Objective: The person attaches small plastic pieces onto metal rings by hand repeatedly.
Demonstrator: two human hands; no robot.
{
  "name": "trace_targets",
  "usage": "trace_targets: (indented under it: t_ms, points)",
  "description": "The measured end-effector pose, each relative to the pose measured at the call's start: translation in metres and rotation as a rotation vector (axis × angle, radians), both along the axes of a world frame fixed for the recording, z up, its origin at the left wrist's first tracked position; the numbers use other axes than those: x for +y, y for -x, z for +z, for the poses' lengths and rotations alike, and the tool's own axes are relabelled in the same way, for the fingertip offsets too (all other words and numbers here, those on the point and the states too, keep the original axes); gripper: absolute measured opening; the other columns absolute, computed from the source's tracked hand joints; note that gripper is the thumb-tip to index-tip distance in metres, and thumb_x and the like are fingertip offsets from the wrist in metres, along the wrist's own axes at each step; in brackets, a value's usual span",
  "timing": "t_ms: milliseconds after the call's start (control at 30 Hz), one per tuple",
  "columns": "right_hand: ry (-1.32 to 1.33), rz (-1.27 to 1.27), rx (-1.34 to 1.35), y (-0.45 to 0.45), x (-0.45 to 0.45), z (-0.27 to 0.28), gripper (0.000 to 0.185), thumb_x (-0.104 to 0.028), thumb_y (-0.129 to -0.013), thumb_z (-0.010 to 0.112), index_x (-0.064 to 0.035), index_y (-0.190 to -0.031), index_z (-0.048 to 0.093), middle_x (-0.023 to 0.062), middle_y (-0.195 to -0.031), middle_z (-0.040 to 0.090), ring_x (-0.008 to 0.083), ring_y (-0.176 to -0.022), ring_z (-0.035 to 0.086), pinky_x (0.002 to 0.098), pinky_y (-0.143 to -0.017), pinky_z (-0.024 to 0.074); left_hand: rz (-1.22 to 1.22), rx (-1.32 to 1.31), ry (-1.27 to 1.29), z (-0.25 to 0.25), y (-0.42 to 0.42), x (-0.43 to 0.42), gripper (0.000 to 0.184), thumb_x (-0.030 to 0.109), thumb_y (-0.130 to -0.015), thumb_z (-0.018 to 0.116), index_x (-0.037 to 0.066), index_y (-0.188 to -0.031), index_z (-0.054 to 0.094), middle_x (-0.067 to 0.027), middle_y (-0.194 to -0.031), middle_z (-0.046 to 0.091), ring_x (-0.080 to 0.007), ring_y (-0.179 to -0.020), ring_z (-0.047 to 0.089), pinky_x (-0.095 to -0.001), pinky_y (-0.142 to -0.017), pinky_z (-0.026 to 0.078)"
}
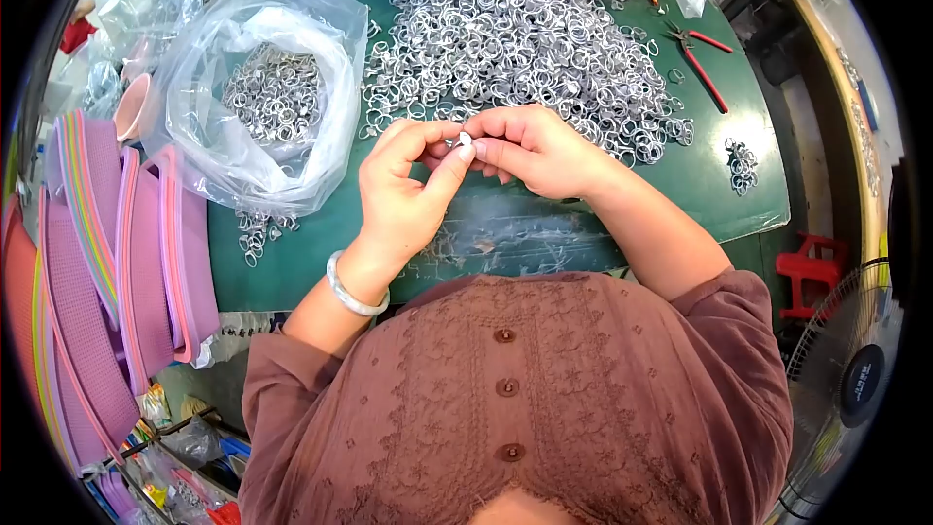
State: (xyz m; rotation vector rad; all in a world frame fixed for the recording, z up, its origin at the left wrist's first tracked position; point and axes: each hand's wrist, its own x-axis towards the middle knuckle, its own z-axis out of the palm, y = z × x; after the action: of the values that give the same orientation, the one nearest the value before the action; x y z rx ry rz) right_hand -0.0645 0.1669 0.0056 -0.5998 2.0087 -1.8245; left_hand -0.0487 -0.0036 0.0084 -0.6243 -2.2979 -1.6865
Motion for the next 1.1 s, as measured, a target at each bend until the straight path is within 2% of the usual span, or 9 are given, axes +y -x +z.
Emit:
trace_targets:
  t_ms: [267,567,733,1033,1100]
  points:
    - [-0.071,-0.008,0.061,0.0,-0.002,0.0,0.014,-0.012,-0.084,0.052,-0.0003,-0.089,0.057,0.0033,-0.067,0.056,0.0086,-0.06,0.051,0.0237,-0.056,0.0434,-0.027,-0.097,0.003,-0.006,-0.003,-0.007,0.014,-0.001,-0.074,0.063,-0.001,-0.088,0.06,-0.0026,-0.081,0.053,-0.0066,-0.069,0.049,-0.0188,-0.062,0.041]
    - [-0.111,-0.007,0.122,-0.002,-0.003,0.004,0.012,-0.009,-0.08,0.055,-0.0001,-0.088,0.058,0.0065,-0.072,0.059,0.0108,-0.065,0.054,0.0254,-0.062,0.0443,-0.057,-0.247,-0.178,-0.015,-0.011,-0.006,0.013,-0.003,-0.076,0.061,0.001,-0.088,0.055,0.0013,-0.078,0.056,-0.0038,-0.068,0.048,-0.0164,-0.062,0.041]
    - [-0.089,-0.025,0.287,-0.002,-0.003,-0.003,0.011,-0.008,-0.08,0.055,-0.0008,-0.088,0.059,0.0075,-0.072,0.06,0.0118,-0.066,0.055,0.0258,-0.062,0.0445,-0.042,-0.246,-0.161,-0.018,-0.013,-0.007,0.014,-0.003,-0.076,0.061,0.001,-0.087,0.055,0.0012,-0.077,0.055,-0.0035,-0.068,0.048,-0.0163,-0.062,0.041]
    - [-0.148,-0.019,0.34,-0.001,-0.003,0.0,0.012,-0.008,-0.078,0.057,-0.0018,-0.088,0.06,0.0089,-0.077,0.061,0.0183,-0.069,0.059,0.0275,-0.064,0.046,-0.02,-0.277,-0.153,-0.019,-0.019,-0.011,0.014,-0.002,-0.076,0.061,0.0,-0.088,0.054,0.0014,-0.078,0.055,-0.0035,-0.069,0.048,-0.0159,-0.063,0.04]
    - [-0.162,-0.103,0.393,0.0,-0.001,-0.001,0.012,-0.008,-0.078,0.057,-0.0021,-0.089,0.06,0.0096,-0.081,0.061,0.0191,-0.071,0.059,0.0277,-0.065,0.0465,0.007,-0.275,-0.118,-0.018,-0.023,-0.019,0.014,-0.002,-0.076,0.061,0.0,-0.088,0.054,0.0012,-0.078,0.054,-0.0039,-0.069,0.048,-0.0162,-0.064,0.04]
